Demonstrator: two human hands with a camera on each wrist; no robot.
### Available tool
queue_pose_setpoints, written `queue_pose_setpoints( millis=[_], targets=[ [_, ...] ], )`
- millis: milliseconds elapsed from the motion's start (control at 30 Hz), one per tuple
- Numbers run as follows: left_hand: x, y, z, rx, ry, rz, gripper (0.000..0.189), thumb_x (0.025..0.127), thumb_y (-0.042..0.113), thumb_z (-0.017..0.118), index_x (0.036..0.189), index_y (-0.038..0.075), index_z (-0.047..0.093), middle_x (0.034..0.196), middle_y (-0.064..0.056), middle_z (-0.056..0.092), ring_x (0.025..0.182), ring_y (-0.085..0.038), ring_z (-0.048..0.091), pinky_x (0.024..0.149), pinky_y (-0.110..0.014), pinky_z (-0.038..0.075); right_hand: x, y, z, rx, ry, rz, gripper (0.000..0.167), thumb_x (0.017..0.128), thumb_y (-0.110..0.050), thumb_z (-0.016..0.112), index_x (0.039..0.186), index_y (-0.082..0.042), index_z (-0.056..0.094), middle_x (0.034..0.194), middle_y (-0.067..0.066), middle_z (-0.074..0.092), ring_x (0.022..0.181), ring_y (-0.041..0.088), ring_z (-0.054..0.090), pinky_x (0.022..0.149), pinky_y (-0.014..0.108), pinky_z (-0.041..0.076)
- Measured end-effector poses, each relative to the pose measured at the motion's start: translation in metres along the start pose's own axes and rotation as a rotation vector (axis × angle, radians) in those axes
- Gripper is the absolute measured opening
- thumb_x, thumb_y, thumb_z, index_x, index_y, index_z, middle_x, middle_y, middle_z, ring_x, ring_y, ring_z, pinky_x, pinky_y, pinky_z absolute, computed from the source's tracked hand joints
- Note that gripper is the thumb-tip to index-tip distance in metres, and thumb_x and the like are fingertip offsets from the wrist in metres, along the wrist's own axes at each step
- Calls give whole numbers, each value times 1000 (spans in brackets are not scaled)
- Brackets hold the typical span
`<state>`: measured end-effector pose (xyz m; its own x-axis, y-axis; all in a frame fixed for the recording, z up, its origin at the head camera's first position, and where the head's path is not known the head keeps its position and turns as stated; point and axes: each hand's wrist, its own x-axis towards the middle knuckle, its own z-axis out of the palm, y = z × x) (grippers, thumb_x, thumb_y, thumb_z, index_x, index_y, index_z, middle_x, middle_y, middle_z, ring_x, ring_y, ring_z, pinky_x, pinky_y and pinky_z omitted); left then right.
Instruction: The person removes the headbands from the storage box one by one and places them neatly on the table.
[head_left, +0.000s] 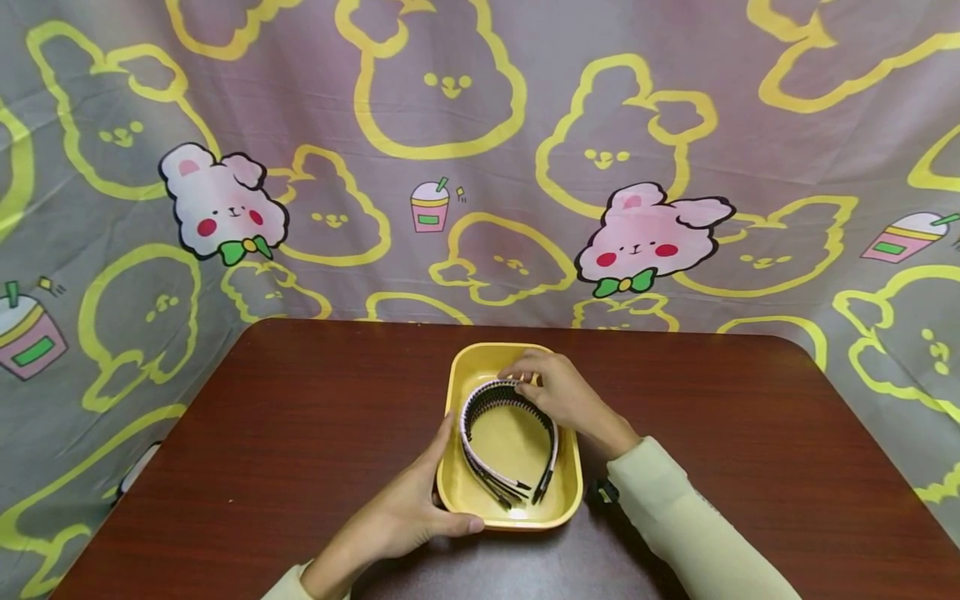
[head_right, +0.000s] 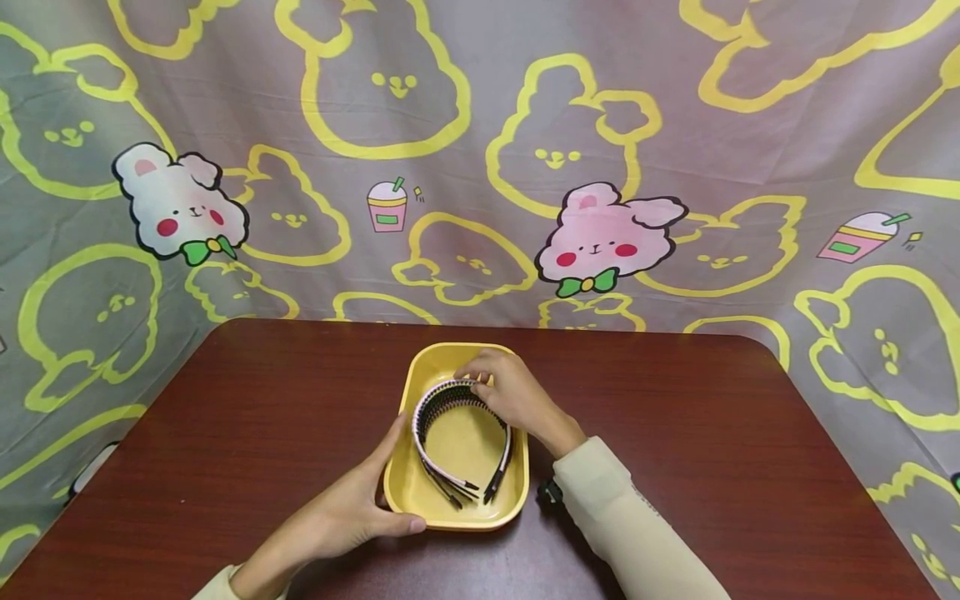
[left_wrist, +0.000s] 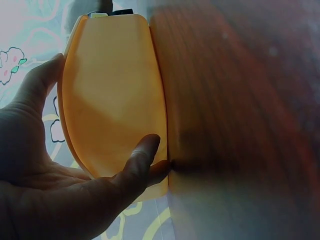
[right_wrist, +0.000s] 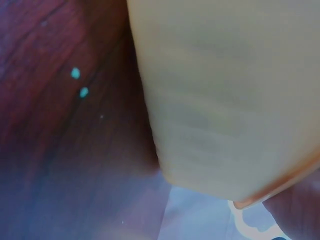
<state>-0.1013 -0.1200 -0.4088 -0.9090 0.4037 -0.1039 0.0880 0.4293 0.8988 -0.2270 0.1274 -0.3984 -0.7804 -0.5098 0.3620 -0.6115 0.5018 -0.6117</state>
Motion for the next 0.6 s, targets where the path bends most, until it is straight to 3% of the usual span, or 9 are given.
queue_pose_setpoints(
  millis=[400,600],
  targets=[
    [0,-2,1,7,10,-8,136,73,26,97,170,19,2,173,-20,21,152,-31,34,125,-43,25,3,1,-13,7,28,54,31,90,11,67,108,-8,82,93,4,70,83,14,59,74,29,49],
    [0,-1,1,10,8,-14,136,73,27,97,170,18,2,173,-20,20,154,-33,31,125,-52,23,6,2,-22,-15,58,89,29,91,11,68,107,-9,83,90,4,69,83,15,58,74,31,48]
  ],
)
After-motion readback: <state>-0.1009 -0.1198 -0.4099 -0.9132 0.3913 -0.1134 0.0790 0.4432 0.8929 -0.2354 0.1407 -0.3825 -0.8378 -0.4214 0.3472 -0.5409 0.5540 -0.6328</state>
